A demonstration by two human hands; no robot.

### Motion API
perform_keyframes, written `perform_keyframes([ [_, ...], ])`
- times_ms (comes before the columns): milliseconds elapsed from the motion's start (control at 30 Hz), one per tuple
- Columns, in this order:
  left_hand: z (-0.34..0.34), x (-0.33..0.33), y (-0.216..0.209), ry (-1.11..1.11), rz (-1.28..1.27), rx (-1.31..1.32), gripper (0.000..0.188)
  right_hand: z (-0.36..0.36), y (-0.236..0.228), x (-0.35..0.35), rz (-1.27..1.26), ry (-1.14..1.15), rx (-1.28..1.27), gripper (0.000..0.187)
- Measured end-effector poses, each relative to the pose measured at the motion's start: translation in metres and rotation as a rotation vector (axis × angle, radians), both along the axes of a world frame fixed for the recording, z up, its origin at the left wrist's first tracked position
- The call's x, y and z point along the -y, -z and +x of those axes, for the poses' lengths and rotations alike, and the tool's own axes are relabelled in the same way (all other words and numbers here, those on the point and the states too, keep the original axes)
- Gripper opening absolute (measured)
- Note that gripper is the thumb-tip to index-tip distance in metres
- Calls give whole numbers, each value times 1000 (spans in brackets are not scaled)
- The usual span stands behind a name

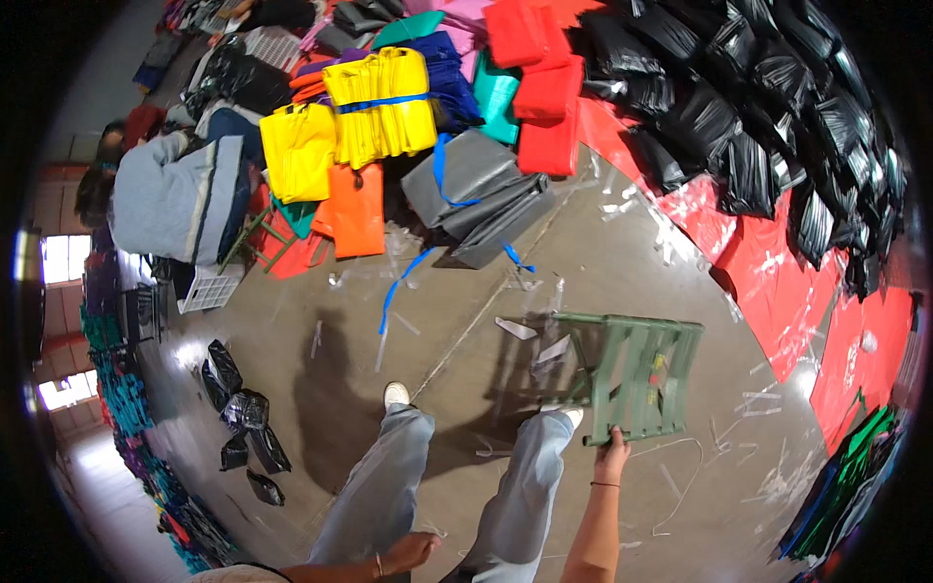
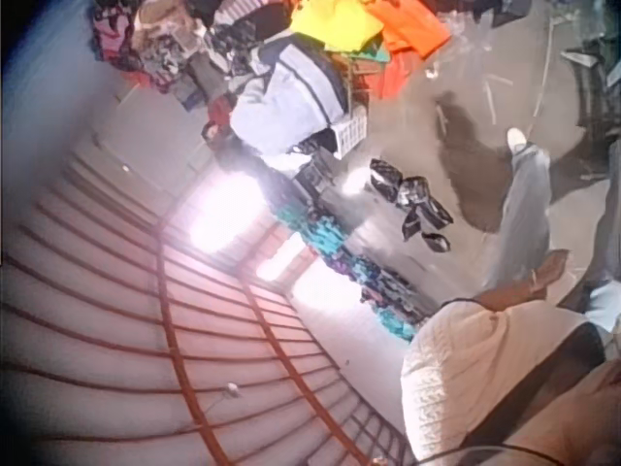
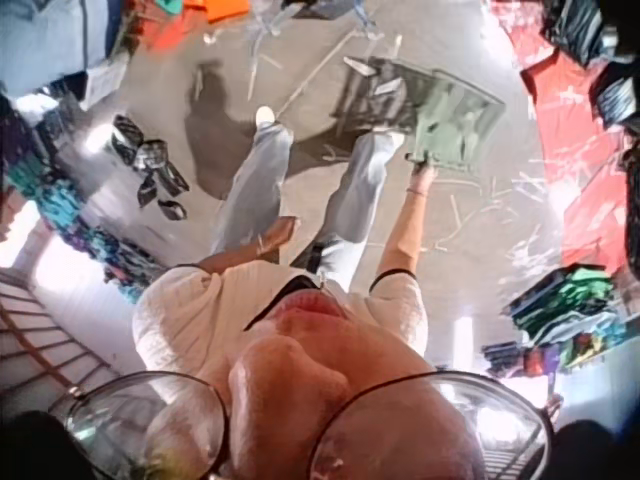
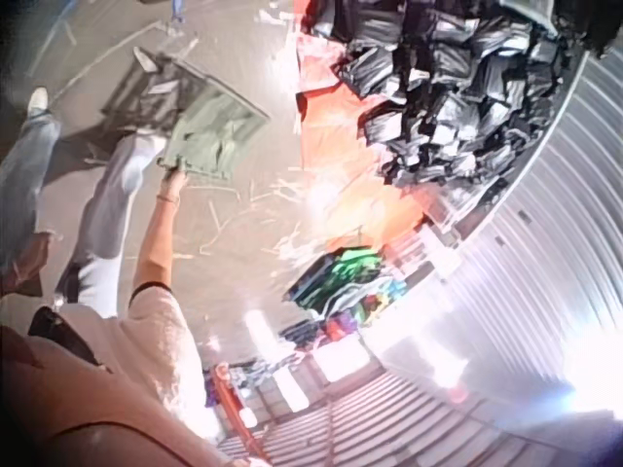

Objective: The person sits on the floor in a warehouse and packs folded garments into black plastic shipping bags. They open the bags, insert the clothes, and seal them, repeating the process with multiple items.

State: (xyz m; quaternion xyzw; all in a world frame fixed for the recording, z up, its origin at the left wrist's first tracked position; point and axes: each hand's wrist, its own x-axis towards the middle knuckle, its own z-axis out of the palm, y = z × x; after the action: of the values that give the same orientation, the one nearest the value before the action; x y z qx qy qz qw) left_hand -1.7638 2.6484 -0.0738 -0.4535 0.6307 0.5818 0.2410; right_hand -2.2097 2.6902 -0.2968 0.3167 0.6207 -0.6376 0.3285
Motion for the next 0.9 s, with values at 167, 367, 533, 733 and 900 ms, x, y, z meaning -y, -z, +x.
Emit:
perform_keyframes([
  [167, 91, 69, -19, -207, -366, 94, 21, 105, -46, 82, -71, -550, -63, 28],
  [367, 187, 111, -39, -345, -618, 396, 48, 180, -78, 175, 36, -1614, -615, 62],
  [533, 252, 152, -22, -314, -684, 318, 54, 236, -93, 263, 275, -2306, -627, 61],
  [733, 290, 207, 2, -518, -559, 154, 54, 286, -63, 320, 118, -2915, -432, 73],
  [900, 275, 243, 19, -566, -629, 207, 56, 286, -4, 335, 154, -3223, -120, 69],
])
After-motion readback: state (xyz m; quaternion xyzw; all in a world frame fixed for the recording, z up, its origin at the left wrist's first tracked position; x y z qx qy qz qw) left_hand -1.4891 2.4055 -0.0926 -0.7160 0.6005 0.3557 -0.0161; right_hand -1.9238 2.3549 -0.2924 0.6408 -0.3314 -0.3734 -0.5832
